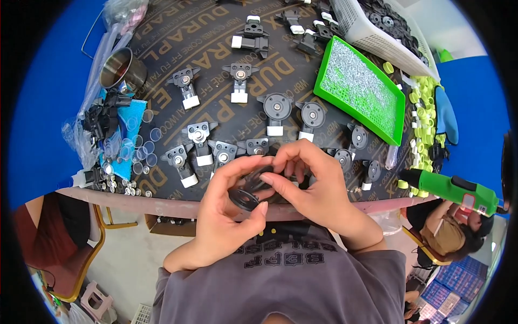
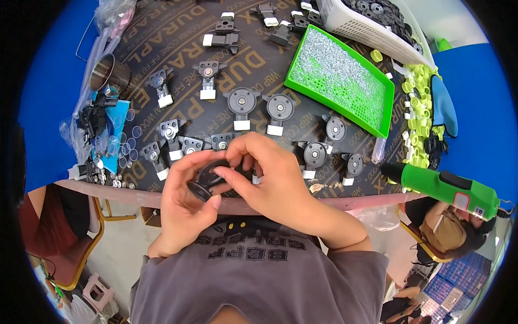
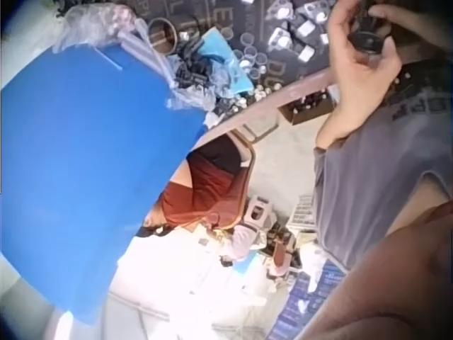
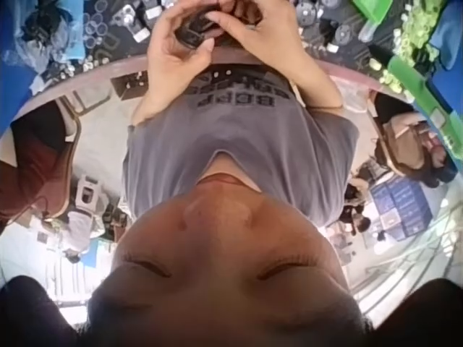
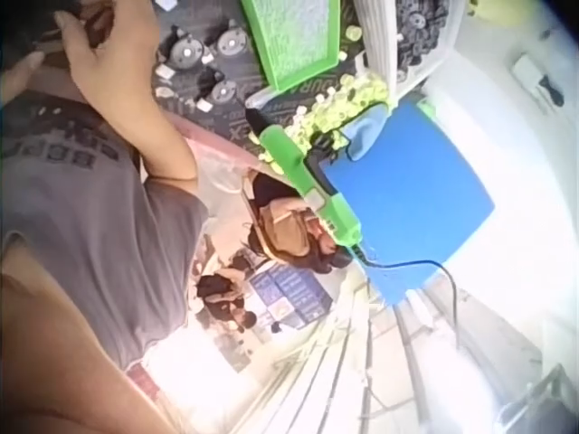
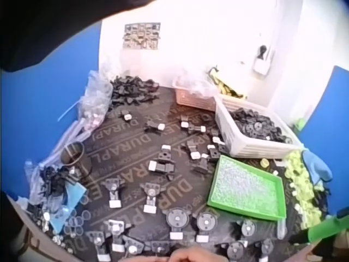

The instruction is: Manually assemble and screw together small plastic and metal components for toys at a factory workbench.

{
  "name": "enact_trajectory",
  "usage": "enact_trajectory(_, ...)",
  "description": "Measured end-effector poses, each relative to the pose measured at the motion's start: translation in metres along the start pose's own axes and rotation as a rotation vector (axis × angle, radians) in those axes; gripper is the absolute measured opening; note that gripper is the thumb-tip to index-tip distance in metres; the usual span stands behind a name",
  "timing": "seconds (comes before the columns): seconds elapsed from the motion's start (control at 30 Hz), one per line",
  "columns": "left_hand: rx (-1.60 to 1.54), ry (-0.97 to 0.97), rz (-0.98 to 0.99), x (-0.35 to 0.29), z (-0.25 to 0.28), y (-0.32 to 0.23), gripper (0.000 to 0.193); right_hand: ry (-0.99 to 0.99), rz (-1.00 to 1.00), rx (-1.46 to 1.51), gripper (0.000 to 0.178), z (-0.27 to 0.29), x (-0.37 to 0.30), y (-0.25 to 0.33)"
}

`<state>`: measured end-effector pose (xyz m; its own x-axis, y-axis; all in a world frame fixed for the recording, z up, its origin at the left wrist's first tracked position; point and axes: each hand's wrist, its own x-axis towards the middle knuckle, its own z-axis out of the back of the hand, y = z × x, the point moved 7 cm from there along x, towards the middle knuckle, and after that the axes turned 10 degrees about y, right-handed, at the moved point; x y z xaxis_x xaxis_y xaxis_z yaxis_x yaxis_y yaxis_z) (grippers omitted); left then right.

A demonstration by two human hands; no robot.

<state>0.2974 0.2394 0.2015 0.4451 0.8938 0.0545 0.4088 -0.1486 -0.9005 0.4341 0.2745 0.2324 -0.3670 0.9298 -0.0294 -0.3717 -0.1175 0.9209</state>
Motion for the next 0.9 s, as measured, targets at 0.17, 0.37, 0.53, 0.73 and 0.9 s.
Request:
enact_trajectory(0.17,-0.075,-0.007,0.034,0.0,0.006,-0.006,0.061,0.047,-0.068,0.068,0.016,-0.005,0.001,-0.006)
enact_trajectory(0.37,-0.132,-0.109,0.171,-0.014,0.02,0.004,0.045,-0.094,-0.016,0.313,0.016,-0.005,-0.008,-0.005)
enact_trajectory(0.53,0.027,0.099,0.282,-0.025,0.009,0.015,0.017,-0.143,0.241,-0.163,0.033,-0.016,-0.028,0.015)
enact_trajectory(0.73,0.256,0.193,0.148,-0.02,0.006,0.01,0.022,-0.048,0.305,-0.195,0.036,-0.032,-0.029,0.013)
enact_trajectory(0.9,0.433,0.113,0.152,-0.023,0.02,-0.008,0.011,0.011,0.393,-0.416,0.04,-0.017,-0.016,0.03)
